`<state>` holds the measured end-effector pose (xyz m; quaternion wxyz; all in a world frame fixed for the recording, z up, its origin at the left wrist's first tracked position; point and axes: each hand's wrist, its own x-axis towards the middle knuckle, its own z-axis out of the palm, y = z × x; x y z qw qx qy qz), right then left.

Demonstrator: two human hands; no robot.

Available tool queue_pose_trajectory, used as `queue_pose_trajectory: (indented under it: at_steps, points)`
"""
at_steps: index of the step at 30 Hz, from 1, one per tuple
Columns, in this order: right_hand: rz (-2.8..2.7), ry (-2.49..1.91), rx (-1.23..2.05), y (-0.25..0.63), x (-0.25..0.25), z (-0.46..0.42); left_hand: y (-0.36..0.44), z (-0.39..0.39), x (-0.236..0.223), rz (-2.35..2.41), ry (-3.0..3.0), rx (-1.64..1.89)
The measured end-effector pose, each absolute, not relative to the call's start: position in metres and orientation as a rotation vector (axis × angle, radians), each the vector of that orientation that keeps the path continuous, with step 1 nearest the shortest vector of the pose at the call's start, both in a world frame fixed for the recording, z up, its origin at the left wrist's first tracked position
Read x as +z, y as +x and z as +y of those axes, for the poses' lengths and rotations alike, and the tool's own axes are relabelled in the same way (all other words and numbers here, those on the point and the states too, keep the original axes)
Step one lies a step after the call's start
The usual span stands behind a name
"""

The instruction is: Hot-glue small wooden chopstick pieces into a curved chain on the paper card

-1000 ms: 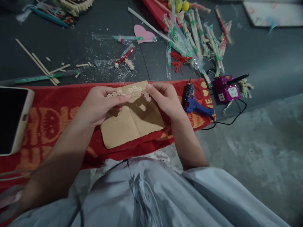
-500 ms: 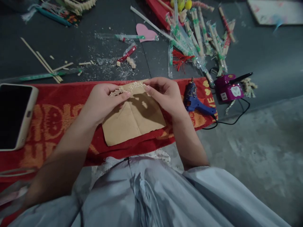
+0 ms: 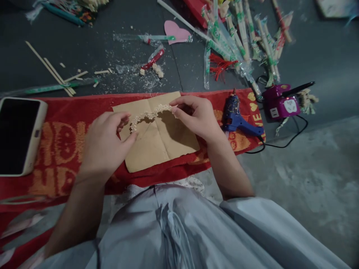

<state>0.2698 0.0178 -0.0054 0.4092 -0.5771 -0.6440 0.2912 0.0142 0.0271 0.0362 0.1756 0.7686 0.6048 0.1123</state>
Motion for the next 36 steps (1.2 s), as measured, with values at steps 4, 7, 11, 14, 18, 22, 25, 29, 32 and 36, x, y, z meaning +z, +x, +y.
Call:
queue_pose_trajectory:
  at_steps: [4, 7, 11, 14, 18, 22, 25, 29, 32, 36]
  points:
    - [-1.798, -1.526, 0.61, 0.268, -0.002, 0.017, 0.003, 0.022, 0.022, 1.699, 2.215, 0.366]
    - [-1.89, -1.496, 0.544, 0.269, -0.001, 0.016, -0.002, 0.02, 0.013, 1.678, 2.253, 0.441]
    - [-1.961, -1.473, 0.558, 0.274, 0.001, 0.014, -0.005, 0.019, 0.006, 1.606, 2.277, 0.614]
    - [-1.992, -1.46, 0.637, 0.279, 0.005, 0.012, -0.005, 0.018, 0.003, 1.563, 2.253, 0.723]
    - [-1.973, -1.464, 0.731, 0.283, 0.01, 0.01, -0.003, 0.018, 0.0, 1.574, 2.221, 0.757]
    - [-1.915, -1.452, 0.757, 0.284, 0.01, 0.009, -0.001, 0.019, -0.003, 1.551, 2.273, 0.81]
    - [-1.882, -1.444, 0.761, 0.285, 0.009, 0.008, 0.001, 0.019, -0.002, 1.533, 2.3, 0.849]
    - [-1.879, -1.448, 0.706, 0.285, 0.008, 0.008, 0.004, 0.017, 0.004, 1.586, 2.202, 0.738]
    - [-1.887, -1.487, 0.708, 0.285, 0.008, 0.009, 0.006, 0.017, 0.007, 1.618, 2.172, 0.709]
    - [-1.878, -1.491, 0.726, 0.284, 0.008, 0.009, 0.006, 0.016, 0.007, 1.605, 2.224, 0.737]
